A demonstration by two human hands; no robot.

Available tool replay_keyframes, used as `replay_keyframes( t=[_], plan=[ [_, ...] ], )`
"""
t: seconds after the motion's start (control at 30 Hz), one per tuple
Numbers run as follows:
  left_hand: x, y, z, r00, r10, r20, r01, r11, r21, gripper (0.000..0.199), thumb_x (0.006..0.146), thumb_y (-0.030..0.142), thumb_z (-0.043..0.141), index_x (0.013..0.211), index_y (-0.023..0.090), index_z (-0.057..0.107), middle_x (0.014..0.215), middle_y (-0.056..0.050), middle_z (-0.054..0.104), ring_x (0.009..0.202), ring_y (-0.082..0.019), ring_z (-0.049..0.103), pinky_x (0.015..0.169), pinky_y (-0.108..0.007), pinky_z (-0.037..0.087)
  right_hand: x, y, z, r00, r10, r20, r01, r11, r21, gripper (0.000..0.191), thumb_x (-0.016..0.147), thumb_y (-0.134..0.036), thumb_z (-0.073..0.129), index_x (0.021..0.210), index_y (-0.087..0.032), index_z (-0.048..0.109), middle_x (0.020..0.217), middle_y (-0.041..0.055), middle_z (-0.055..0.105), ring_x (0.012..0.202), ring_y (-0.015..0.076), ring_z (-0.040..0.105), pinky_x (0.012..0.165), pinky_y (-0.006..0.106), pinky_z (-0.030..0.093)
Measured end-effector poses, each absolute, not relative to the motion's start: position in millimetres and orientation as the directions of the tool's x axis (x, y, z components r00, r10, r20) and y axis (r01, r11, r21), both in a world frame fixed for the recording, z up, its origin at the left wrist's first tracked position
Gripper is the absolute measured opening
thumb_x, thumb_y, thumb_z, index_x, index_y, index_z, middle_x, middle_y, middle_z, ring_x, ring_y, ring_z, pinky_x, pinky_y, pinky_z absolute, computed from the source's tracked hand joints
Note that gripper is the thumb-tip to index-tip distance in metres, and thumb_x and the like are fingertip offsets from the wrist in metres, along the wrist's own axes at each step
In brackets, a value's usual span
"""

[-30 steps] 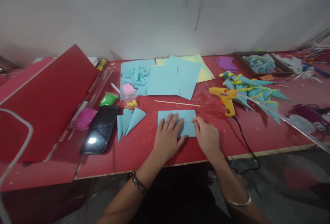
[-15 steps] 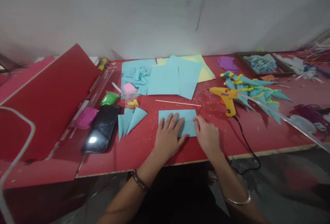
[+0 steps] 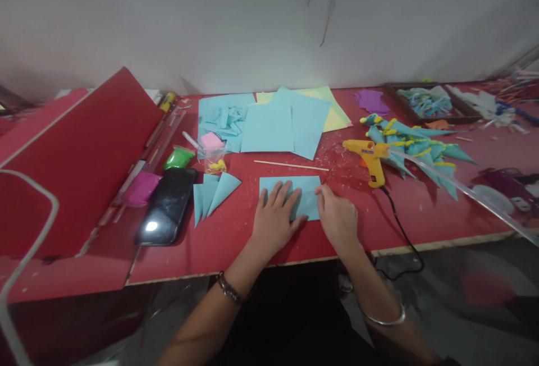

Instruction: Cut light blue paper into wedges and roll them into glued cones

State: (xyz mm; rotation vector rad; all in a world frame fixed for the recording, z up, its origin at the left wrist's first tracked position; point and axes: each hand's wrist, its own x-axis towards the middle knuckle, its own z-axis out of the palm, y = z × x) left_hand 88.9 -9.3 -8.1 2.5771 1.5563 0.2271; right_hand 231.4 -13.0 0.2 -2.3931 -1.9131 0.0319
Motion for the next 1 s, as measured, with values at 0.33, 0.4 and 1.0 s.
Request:
replay_keyframes(
  t=[0.33, 0.4, 1.0],
  plan=[
    [54, -10, -5, 0.417, 0.908, 0.044, 0.893, -0.418, 0.167, 0.048, 0.085, 0.045, 0.042, 0.13, 0.026, 0.04, 0.143, -0.007, 0.031, 0.13, -0.022, 0.029, 0.106, -0.044, 0.026, 234, -16, -5, 0.165, 0.984, 0.063, 0.982, -0.158, -0.103, 0.022, 0.087, -0.016, 0.041, 0.1, -0.019, 0.057, 0.068, 0.0046, 0.067, 0.061, 0.0163, 0.059, 0.057, 0.025, 0.029],
    [47, -12, -5, 0.419, 0.907, 0.045, 0.893, -0.42, 0.158, 0.045, 0.087, 0.041, 0.041, 0.13, 0.027, 0.04, 0.143, -0.006, 0.031, 0.13, -0.021, 0.029, 0.106, -0.043, 0.027, 234, -16, -6, 0.167, 0.983, 0.077, 0.982, -0.16, -0.097, 0.021, 0.087, -0.017, 0.041, 0.099, -0.02, 0.058, 0.064, 0.0039, 0.066, 0.058, 0.0159, 0.058, 0.056, 0.025, 0.028],
    [40, -37, -4, 0.553, 0.832, 0.042, 0.828, -0.555, 0.082, 0.056, 0.087, 0.048, 0.033, 0.135, 0.019, 0.032, 0.144, -0.004, 0.029, 0.131, -0.022, 0.028, 0.107, -0.046, 0.021, 235, -15, -4, 0.168, 0.979, 0.115, 0.98, -0.152, -0.129, 0.016, 0.084, -0.022, 0.047, 0.094, -0.021, 0.06, 0.058, 0.0016, 0.062, 0.052, 0.0136, 0.051, 0.053, 0.026, 0.019]
  ],
)
